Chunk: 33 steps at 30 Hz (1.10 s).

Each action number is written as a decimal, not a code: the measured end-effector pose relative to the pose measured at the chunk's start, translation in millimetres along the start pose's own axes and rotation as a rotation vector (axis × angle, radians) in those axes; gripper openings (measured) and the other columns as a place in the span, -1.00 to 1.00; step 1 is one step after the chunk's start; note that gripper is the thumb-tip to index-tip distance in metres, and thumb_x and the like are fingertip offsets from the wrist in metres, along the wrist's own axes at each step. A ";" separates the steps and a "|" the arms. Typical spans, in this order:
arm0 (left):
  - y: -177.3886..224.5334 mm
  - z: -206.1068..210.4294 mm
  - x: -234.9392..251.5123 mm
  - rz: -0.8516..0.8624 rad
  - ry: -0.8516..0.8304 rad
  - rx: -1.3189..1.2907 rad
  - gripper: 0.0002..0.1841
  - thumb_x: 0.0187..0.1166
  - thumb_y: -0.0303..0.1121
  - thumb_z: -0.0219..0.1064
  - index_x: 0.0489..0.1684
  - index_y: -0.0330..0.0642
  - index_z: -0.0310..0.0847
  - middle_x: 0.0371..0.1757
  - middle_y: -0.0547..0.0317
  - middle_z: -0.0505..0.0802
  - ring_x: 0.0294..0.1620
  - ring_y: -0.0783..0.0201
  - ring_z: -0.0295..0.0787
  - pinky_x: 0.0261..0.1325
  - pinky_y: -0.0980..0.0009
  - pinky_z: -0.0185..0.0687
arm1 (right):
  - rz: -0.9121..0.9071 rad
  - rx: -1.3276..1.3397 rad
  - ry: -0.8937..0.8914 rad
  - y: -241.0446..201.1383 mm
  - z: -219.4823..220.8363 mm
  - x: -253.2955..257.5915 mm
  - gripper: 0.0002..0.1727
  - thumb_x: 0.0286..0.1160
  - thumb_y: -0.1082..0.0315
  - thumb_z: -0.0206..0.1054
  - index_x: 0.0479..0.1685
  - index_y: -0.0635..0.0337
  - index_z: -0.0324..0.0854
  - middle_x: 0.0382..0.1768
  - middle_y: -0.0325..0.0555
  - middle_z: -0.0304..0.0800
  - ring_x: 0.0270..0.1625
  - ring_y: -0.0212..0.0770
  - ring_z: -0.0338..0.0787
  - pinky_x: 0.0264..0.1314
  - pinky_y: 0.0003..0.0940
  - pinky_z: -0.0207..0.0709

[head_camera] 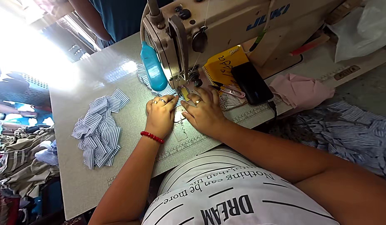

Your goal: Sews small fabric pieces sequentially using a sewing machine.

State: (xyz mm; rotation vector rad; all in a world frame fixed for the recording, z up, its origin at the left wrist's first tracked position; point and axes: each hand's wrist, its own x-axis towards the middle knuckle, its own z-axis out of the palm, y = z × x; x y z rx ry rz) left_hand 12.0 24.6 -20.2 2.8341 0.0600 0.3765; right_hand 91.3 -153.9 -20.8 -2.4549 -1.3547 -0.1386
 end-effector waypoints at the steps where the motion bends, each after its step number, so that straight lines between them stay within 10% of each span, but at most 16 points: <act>1: -0.7 -0.1 0.9 -0.002 -0.003 0.000 -0.58 0.65 -0.49 0.11 0.37 -0.07 0.77 0.36 0.06 0.81 0.40 -0.05 0.67 0.46 -0.18 0.34 | 0.007 -0.007 -0.011 -0.2 -0.3 0.4 -0.49 0.77 -0.06 0.04 0.44 -0.10 0.73 0.51 0.01 0.66 0.78 0.22 0.29 0.75 0.54 -0.20; 27: -15.8 2.0 23.4 -0.133 -0.056 0.091 -0.55 0.67 -0.45 0.08 0.41 0.10 0.76 0.40 0.15 0.81 0.50 -0.06 0.63 0.65 -0.30 0.12 | -0.029 0.034 0.036 2.0 2.7 0.0 -0.55 0.73 0.01 0.11 0.30 -0.06 0.80 0.43 0.04 0.71 0.73 0.24 0.36 0.77 0.42 -0.06; 33: -33.0 -11.2 12.9 -0.223 0.172 0.045 -0.68 0.71 -0.35 0.14 0.14 -0.20 0.84 0.25 -0.09 0.86 0.38 -0.12 0.72 0.50 -0.12 0.47 | -0.047 0.060 0.042 3.4 2.6 0.8 -0.55 0.73 0.03 0.08 0.26 -0.01 0.81 0.39 0.08 0.73 0.69 0.27 0.40 0.75 0.43 -0.02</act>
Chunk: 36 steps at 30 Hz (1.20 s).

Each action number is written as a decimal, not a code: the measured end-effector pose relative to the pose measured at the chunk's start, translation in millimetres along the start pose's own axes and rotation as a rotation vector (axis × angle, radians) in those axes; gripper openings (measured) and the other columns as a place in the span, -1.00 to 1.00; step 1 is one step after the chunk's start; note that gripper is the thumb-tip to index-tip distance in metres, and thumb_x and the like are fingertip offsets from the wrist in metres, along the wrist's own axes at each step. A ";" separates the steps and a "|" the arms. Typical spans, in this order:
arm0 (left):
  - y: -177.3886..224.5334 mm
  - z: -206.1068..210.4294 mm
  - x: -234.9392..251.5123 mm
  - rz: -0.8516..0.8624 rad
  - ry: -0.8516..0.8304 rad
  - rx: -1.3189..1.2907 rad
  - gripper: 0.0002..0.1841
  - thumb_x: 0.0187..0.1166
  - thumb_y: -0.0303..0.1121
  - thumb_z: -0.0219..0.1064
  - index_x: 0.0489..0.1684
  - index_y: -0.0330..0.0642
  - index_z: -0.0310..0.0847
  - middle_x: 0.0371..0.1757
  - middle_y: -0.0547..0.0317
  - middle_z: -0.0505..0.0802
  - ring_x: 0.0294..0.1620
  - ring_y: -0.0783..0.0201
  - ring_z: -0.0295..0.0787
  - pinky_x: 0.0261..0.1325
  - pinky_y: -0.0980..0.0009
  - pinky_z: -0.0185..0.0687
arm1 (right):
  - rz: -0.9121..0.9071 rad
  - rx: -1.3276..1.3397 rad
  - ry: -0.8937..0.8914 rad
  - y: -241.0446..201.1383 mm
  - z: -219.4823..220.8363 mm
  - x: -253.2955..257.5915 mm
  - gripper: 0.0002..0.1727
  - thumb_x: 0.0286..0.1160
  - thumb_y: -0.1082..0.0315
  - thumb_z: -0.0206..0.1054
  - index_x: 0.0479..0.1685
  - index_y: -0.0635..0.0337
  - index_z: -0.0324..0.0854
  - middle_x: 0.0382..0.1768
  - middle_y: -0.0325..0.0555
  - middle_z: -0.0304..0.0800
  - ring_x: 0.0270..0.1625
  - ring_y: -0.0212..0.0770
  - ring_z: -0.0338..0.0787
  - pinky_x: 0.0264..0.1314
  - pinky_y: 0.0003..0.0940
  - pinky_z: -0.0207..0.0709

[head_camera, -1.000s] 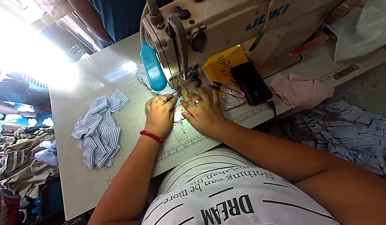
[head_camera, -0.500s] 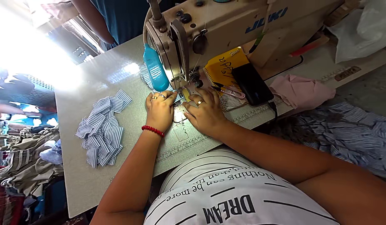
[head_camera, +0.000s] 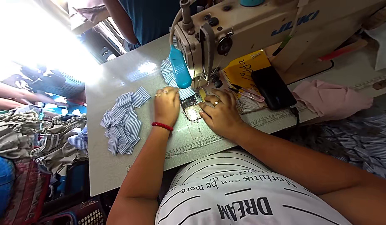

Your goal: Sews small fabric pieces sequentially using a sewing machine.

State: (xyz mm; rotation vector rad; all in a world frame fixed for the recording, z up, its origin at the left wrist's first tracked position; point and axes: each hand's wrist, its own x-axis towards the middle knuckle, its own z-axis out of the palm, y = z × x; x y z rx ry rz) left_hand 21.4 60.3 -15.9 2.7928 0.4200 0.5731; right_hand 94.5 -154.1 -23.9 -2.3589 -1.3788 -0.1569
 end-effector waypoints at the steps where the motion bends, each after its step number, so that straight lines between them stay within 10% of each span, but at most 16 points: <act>1: -7.6 -10.2 -0.8 -0.090 0.050 0.038 -0.69 0.70 -0.31 0.22 0.12 -0.31 0.80 0.25 -0.24 0.82 0.38 -0.22 0.69 0.50 -0.13 0.47 | -0.005 0.006 0.001 0.1 0.3 0.1 -0.55 0.73 0.04 0.09 0.25 0.00 0.82 0.39 0.08 0.73 0.69 0.28 0.40 0.75 0.44 -0.01; 5: -37.4 -33.6 5.8 -0.477 -0.083 0.229 -0.40 0.69 -0.03 0.29 0.34 -0.51 0.59 0.48 -0.51 0.57 0.60 -0.43 0.40 0.62 -0.22 0.30 | -0.026 0.018 0.018 0.3 1.7 -0.3 -0.56 0.71 0.05 0.12 0.18 0.05 0.83 0.35 0.09 0.74 0.68 0.28 0.41 0.75 0.42 0.03; 12: -15.6 -39.8 -8.5 -0.402 -0.164 0.343 -0.64 0.81 -0.38 0.00 0.13 -0.42 0.72 0.21 -0.38 0.81 0.40 -0.34 0.67 0.45 -0.24 0.48 | -0.079 0.093 0.124 1.2 -0.9 -4.5 -0.65 0.62 0.11 0.20 0.00 0.03 0.88 0.24 0.03 0.81 0.59 0.25 0.52 0.65 0.34 0.23; 16: 11.4 -58.3 -43.2 -0.337 0.175 -0.203 -0.74 0.80 -0.35 0.08 -0.04 -0.32 0.66 -0.25 -0.05 0.77 -0.28 0.15 0.70 -0.17 0.19 0.62 | 0.033 0.492 0.128 -17.5 -10.8 -5.1 -0.69 0.56 0.21 0.31 0.06 0.13 0.87 0.05 -0.01 0.84 0.24 0.04 0.72 0.30 0.07 0.55; 20: 44.0 -67.0 -62.6 -0.487 -0.001 -0.990 -0.79 0.86 -0.30 0.06 0.11 -0.13 0.60 -0.12 0.30 0.79 -0.18 0.49 0.76 -0.08 0.47 0.75 | 0.354 1.214 -0.123 -36.4 -24.5 4.7 -0.47 0.65 0.28 0.38 0.58 0.18 0.48 0.07 -0.02 0.83 -0.04 -0.25 0.86 0.05 -0.30 0.78; 22: 55.6 -65.8 -67.9 -0.475 -0.084 -1.078 -0.84 0.80 -0.38 0.15 0.09 -0.14 0.64 -0.19 0.30 0.82 -0.26 0.48 0.76 -0.17 0.51 0.74 | 0.367 1.342 -0.134 -37.0 -29.2 6.7 -0.69 0.64 0.35 0.37 0.28 0.23 0.65 -0.11 -0.05 0.82 -0.20 -0.29 0.83 -0.10 -0.35 0.78; 25: 61.6 -74.6 -69.1 -0.417 -0.232 -0.956 -0.77 0.72 -0.34 0.27 0.18 -0.17 0.71 -0.07 0.26 0.86 -0.19 0.46 0.80 -0.09 0.48 0.77 | 0.219 1.175 -0.090 -29.8 -34.7 6.9 -0.92 0.58 0.43 0.39 -0.10 0.23 0.75 -0.22 -0.16 0.84 -0.27 -0.44 0.78 -0.14 -0.52 0.69; 30: 64.1 -96.0 -57.7 -0.192 -0.383 -0.556 -0.88 0.60 -0.37 0.44 -0.04 -0.10 0.85 -0.22 0.35 0.91 -0.34 0.58 0.77 -0.19 0.55 0.71 | -0.018 0.896 -0.249 -7.7 -52.5 14.0 -0.91 0.53 0.45 0.41 -0.16 0.27 0.81 -0.16 -0.07 0.82 -0.13 -0.37 0.77 0.04 -0.43 0.66; 36: 70.9 -82.6 -62.1 -0.244 -0.403 -0.728 -0.85 0.51 -0.53 0.48 -0.04 -0.19 0.82 -0.28 0.29 0.90 -0.36 0.54 0.77 -0.18 0.56 0.72 | 0.064 0.911 -0.165 -6.8 -58.5 3.8 -0.83 0.46 0.42 0.50 -0.04 0.21 0.71 -0.22 -0.10 0.78 -0.22 -0.33 0.77 -0.11 -0.39 0.70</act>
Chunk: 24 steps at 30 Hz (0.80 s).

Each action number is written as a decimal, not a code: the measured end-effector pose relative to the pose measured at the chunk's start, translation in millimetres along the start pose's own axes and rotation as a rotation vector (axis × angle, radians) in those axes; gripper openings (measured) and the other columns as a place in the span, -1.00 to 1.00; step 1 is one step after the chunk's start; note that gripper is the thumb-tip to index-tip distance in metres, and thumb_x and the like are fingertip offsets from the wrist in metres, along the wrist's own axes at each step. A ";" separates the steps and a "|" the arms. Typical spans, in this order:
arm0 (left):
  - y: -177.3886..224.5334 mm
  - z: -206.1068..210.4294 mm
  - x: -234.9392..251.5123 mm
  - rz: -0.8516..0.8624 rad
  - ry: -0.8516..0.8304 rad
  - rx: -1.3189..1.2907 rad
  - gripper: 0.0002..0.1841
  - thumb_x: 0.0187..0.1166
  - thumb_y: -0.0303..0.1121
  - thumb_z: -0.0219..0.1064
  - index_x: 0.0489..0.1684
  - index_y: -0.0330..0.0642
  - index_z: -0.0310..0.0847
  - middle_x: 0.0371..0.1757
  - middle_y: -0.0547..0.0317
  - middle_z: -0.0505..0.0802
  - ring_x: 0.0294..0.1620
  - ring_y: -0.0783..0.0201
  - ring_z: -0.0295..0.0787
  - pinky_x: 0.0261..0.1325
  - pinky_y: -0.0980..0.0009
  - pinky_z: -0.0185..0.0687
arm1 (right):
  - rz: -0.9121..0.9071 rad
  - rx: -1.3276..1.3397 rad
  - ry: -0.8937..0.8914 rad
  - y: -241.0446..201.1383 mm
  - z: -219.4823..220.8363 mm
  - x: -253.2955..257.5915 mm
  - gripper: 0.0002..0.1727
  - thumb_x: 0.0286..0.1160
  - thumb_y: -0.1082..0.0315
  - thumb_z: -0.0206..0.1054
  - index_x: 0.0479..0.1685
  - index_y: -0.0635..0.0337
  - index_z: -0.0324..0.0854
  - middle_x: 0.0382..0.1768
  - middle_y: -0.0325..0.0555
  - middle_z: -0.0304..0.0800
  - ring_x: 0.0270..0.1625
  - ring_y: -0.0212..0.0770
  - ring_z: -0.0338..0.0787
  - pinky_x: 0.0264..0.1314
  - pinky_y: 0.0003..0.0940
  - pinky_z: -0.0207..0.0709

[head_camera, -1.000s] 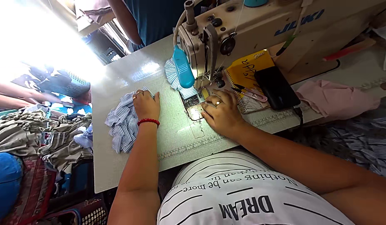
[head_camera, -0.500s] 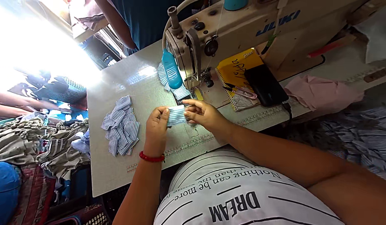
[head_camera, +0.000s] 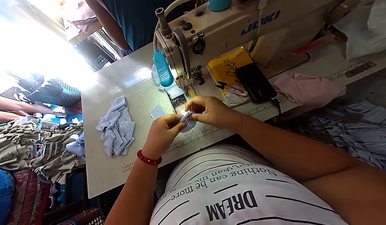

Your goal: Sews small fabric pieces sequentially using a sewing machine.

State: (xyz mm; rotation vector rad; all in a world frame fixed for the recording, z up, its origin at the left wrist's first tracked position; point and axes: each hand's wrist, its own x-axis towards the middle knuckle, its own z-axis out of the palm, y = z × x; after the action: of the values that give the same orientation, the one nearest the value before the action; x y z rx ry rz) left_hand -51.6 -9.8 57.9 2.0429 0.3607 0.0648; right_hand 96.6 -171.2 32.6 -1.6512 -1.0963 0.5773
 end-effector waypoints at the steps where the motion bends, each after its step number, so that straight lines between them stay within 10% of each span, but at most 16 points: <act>1: -3.8 3.8 -0.4 0.008 0.035 -0.123 -0.82 0.51 -0.55 0.46 0.00 -0.22 0.81 -0.24 0.25 0.90 -0.32 0.50 0.80 -0.14 0.53 0.76 | -0.026 -0.051 0.126 1.9 4.3 -5.6 -0.79 0.45 0.37 0.51 -0.02 0.19 0.69 -0.15 -0.05 0.76 -0.18 -0.24 0.78 -0.14 -0.30 0.73; 4: -12.3 20.2 -1.8 0.077 0.178 -0.471 -0.70 0.44 -0.61 0.47 0.12 -0.20 0.76 -0.19 0.24 0.90 -0.23 0.43 0.82 -0.06 0.46 0.80 | -0.073 -0.108 0.414 3.9 17.5 -17.2 -0.73 0.50 0.23 0.47 -0.07 0.25 0.60 -0.22 -0.02 0.67 -0.27 -0.22 0.69 -0.28 -0.33 0.61; 11: -16.9 53.9 -1.1 0.158 0.257 -0.800 -0.64 0.33 -0.55 0.60 0.01 0.02 0.68 -0.12 0.31 0.85 -0.10 0.46 0.82 0.05 0.47 0.79 | -0.041 0.250 0.355 -6.2 41.3 -32.9 -0.66 0.44 0.27 0.52 0.09 0.27 0.70 -0.03 -0.14 0.84 -0.01 -0.40 0.84 0.07 -0.46 0.76; 15: -19.8 51.4 -3.3 0.203 0.289 -0.545 -0.60 0.29 -0.54 0.60 -0.02 0.04 0.56 -0.15 0.39 0.80 -0.12 0.46 0.80 0.01 0.46 0.79 | -0.094 0.174 0.417 -5.6 40.8 -31.7 -0.85 0.54 0.38 0.42 -0.10 0.28 0.81 -0.16 -0.17 0.85 -0.08 -0.50 0.83 0.07 -0.58 0.75; 20: -17.7 39.1 -11.8 0.336 0.381 -0.124 -0.71 0.53 -0.43 0.46 0.16 -0.33 0.73 0.02 0.19 0.88 -0.03 0.44 0.85 0.11 0.45 0.81 | -0.182 -0.139 0.371 -1.0 31.4 -30.4 -0.82 0.53 0.36 0.40 -0.05 0.12 0.89 -0.06 -0.12 0.90 0.09 -0.26 0.82 0.24 -0.28 0.67; 24: -18.3 42.7 -9.1 0.384 0.445 -0.187 -0.79 0.53 -0.54 0.44 0.08 -0.30 0.77 -0.06 0.24 0.90 -0.11 0.48 0.84 0.07 0.49 0.80 | -0.113 0.001 0.381 -5.9 36.0 -30.4 -0.84 0.56 0.41 0.36 -0.05 0.24 0.80 -0.14 -0.14 0.87 -0.09 -0.44 0.84 0.09 -0.53 0.73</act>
State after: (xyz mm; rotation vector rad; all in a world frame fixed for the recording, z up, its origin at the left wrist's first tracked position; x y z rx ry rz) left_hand -56.0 -40.8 22.4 1.8743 0.2187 0.7687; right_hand 51.3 -179.9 21.0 -1.6043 -0.8990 0.1775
